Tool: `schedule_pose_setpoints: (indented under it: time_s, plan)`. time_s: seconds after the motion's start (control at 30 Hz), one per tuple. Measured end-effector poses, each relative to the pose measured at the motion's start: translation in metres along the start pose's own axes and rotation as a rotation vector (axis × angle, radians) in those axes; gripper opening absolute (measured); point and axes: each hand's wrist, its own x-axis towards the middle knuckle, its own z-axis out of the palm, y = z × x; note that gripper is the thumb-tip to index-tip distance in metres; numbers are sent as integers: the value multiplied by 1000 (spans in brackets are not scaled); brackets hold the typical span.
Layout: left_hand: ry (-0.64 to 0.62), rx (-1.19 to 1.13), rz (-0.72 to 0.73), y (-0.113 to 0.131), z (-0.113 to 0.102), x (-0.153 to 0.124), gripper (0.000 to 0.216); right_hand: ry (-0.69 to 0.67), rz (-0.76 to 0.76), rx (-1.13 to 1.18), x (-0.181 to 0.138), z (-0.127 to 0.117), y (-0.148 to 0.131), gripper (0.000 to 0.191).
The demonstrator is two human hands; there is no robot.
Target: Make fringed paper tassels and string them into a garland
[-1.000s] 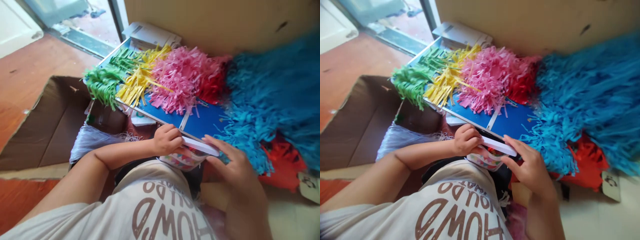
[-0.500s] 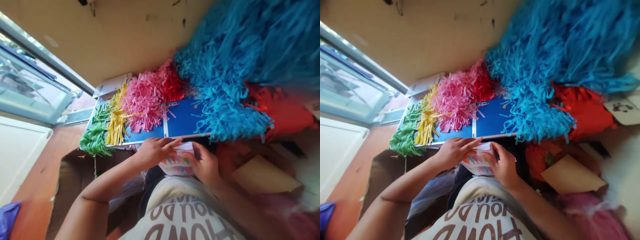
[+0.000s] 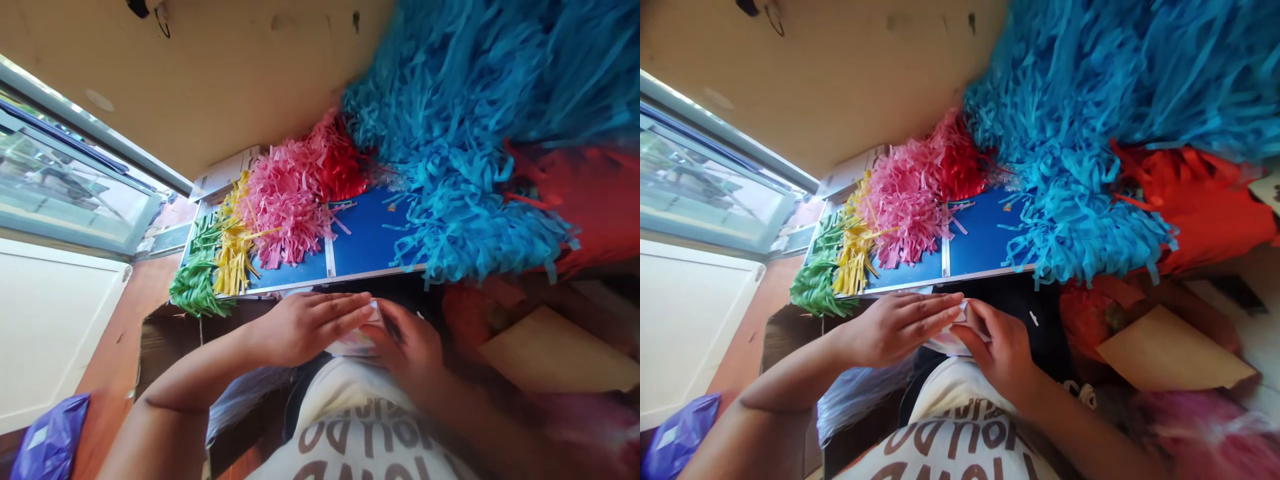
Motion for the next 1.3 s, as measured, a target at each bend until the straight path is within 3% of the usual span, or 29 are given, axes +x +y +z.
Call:
schedule_pose_setpoints:
  time_s: [0.17,0.47,0.73,0.87,1.0,1.3]
  plan:
    - [67,-130,43,1,1,4,43,-20,0,11,-2,-2,-1,28]
    - [48,-201,14,3,-2,1,38,-107,-58,44,2,-8,-6,21]
    - [154,-228,18,4,-9,6,30,-227,-109,65,4,-11,-10,35]
    - [243,-219,9,5,-8,12,28,-181,-195,35,4,-10,-10,41]
    - [205,-215,-55,6,-6,16,28,-179,-243,44,3,-11,-9,43]
    - [184,-187,-26,4,-11,13,28,-227,-287,73,5,-14,-7,44]
